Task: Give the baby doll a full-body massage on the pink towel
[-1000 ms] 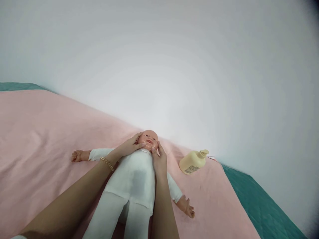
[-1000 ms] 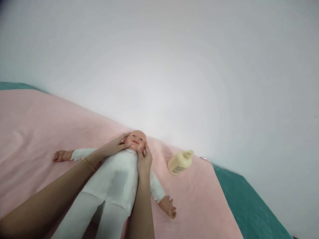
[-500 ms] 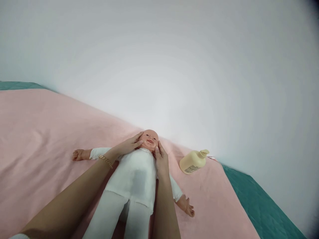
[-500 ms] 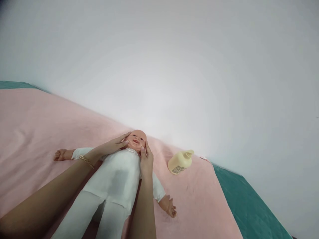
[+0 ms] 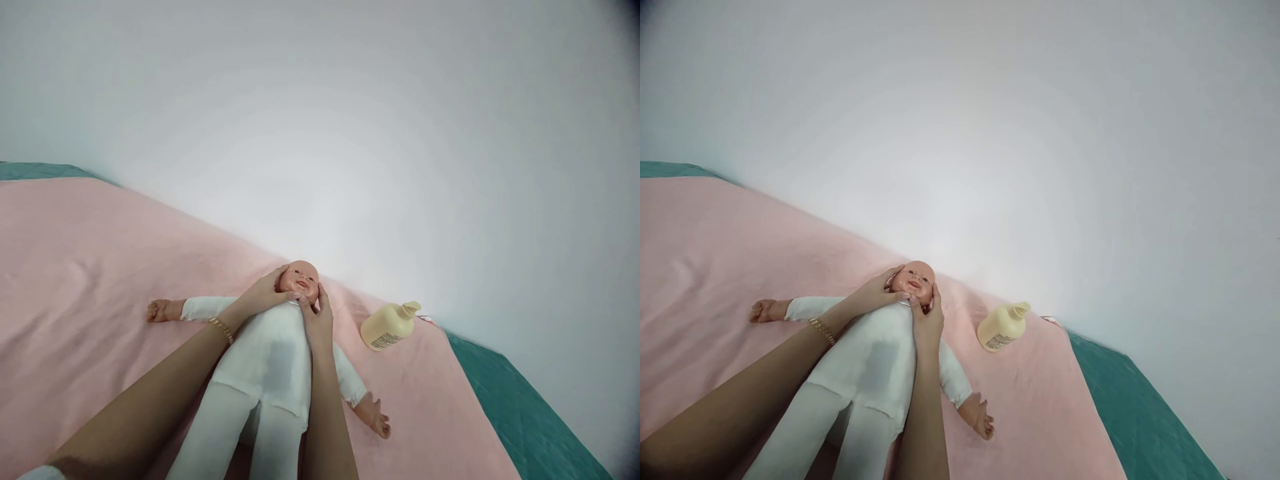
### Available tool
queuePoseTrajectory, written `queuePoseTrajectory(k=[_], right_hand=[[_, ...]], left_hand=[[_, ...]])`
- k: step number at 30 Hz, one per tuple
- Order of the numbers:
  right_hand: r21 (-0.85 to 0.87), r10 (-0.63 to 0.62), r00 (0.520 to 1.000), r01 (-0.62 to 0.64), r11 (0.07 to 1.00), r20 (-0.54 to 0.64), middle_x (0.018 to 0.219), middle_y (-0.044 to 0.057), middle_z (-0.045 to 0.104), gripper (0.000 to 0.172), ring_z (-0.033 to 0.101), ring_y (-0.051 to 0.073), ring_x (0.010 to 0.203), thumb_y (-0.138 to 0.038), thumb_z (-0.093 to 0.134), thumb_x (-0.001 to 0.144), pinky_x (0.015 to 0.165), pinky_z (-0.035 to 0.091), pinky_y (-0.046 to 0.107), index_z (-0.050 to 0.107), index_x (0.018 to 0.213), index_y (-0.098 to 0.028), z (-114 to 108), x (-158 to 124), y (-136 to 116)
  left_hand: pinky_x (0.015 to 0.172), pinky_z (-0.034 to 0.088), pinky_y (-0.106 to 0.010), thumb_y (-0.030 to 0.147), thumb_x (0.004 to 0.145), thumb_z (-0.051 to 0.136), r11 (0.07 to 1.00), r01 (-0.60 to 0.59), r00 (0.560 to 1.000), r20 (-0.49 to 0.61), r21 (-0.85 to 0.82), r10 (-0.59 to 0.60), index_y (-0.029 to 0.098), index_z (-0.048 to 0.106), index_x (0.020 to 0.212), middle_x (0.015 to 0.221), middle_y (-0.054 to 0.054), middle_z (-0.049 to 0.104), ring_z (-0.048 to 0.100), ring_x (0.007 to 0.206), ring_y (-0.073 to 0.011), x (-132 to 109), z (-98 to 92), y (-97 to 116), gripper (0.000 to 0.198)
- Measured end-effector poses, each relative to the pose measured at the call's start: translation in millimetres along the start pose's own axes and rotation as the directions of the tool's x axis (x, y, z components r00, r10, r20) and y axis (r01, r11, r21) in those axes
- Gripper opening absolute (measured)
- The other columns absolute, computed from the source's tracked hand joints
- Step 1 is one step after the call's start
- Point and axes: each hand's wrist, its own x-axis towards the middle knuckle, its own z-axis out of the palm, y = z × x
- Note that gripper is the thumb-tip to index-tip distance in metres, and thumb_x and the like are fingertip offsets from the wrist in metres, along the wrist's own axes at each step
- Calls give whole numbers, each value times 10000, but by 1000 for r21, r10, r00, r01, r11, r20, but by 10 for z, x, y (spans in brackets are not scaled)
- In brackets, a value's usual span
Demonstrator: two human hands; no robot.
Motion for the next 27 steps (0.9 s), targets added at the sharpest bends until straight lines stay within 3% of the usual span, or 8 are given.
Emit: queuePoseTrajectory(k=[13,20,27], right_hand=[[-35,-19,1000,19,999,-14,1360,101,586,802,621,273,1149,-479,698,742,994,490,400,435,1442,-189,14,8,35],[67,-31,1000,30,997,4,1383,119,565,796,593,271,1203,-470,694,738,993,497,378,452,1424,-146,1,25,36],[36,-11,999,10,999,33,1440,131,501,801,523,277,1288,-496,655,771,1026,476,375,438,1434,-102,-52,-4,-89]], left_hand=[[1059,424,-440,552,718,734,997,-39,999,-22,63,41,169,373,1450,1450,-145,482,476,1311,-327,40,32,-96,902],[1068,424,-409,540,763,683,1000,-12,1000,28,22,11,185,363,1463,1454,-110,489,487,1308,-309,13,-24,-17,848],[1106,384,-377,519,829,614,998,-24,995,99,56,18,192,367,1480,1476,-73,470,458,1336,-280,-10,-118,75,769]])
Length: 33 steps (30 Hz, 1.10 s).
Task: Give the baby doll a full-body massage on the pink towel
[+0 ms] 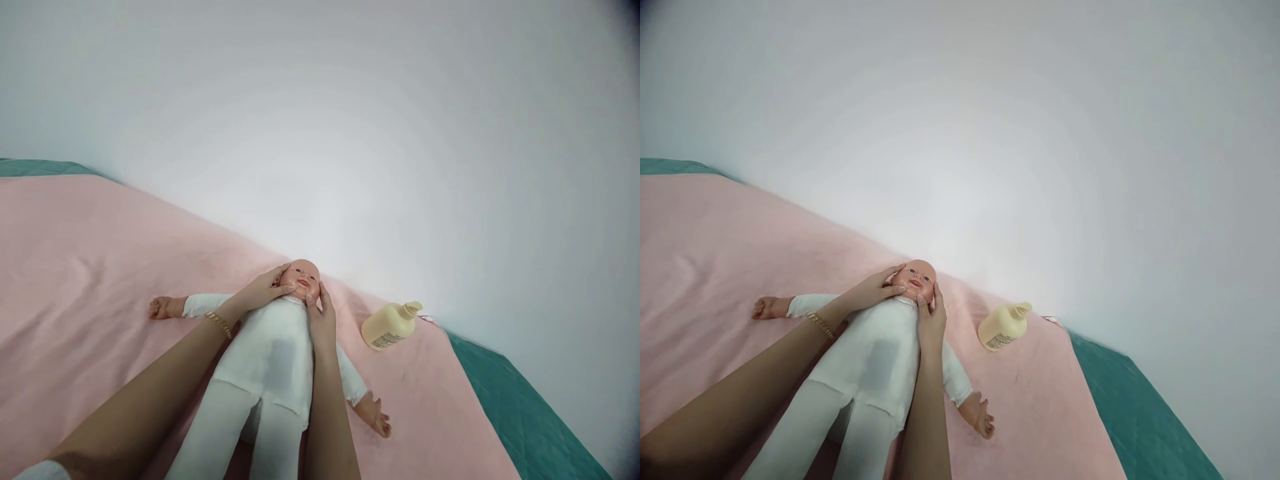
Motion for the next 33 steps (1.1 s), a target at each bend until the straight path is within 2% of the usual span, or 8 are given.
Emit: queuePoseTrajectory(k=[5,10,15,18,22,25,29,33], right_hand=[[28,-4,998,2,1000,64,1451,122,490,762,516,268,1295,-540,597,832,1024,477,369,428,1448,-123,-62,-11,-17],[101,-30,993,19,995,110,1478,103,462,738,493,269,1318,-551,593,847,1051,454,403,426,1452,-162,-97,47,102],[63,-68,992,61,996,106,1446,73,506,691,465,269,1342,-558,600,845,1091,409,432,472,1426,-206,-117,54,118],[26,-42,991,39,999,123,1479,79,462,753,452,260,1353,-579,606,830,1100,400,393,437,1449,-185,-116,11,34],[29,33,995,-36,999,93,1466,106,477,875,519,275,1294,-548,698,752,1050,462,376,392,1470,-154,-66,-22,-31],[70,39,998,-42,997,46,1440,118,507,884,573,281,1234,-486,743,712,1026,488,394,401,1456,-153,-3,-6,14],[68,23,999,-21,997,-25,1398,112,552,844,599,277,1202,-455,757,693,1010,503,395,443,1425,-177,56,24,110],[55,-6,999,7,998,-31,1373,110,576,823,611,269,1186,-451,754,697,992,515,384,455,1413,-176,69,32,151]], left_hand=[[1120,366,-387,523,859,566,1000,5,999,40,-10,-4,201,335,1506,1502,-54,433,416,1367,-287,-8,-31,38,758],[1104,383,-395,591,845,551,1000,23,999,26,-4,-23,228,347,1508,1502,-36,427,412,1368,-312,0,-47,-24,783],[1097,388,-405,583,813,607,1000,6,1000,-27,-25,-7,248,403,1479,1477,-35,458,452,1340,-316,25,-51,-101,773],[1083,409,-415,557,788,645,998,-8,999,-32,-62,6,237,438,1455,1456,-56,487,475,1321,-316,25,-28,-100,768],[1074,421,-440,553,748,679,987,-76,997,11,-145,78,207,418,1452,1428,-90,523,500,1297,-322,10,30,-70,826],[1072,422,-453,540,712,728,984,-69,997,3,-162,71,185,396,1450,1441,-123,503,479,1311,-341,10,65,-76,883],[1070,421,-466,519,702,755,992,-62,998,-37,-111,58,165,363,1448,1447,-149,486,470,1316,-348,31,85,-128,914],[1027,460,-434,508,694,774,996,-82,994,-73,-34,79,172,419,1387,1428,-149,500,496,1293,-334,48,96,-168,848]])
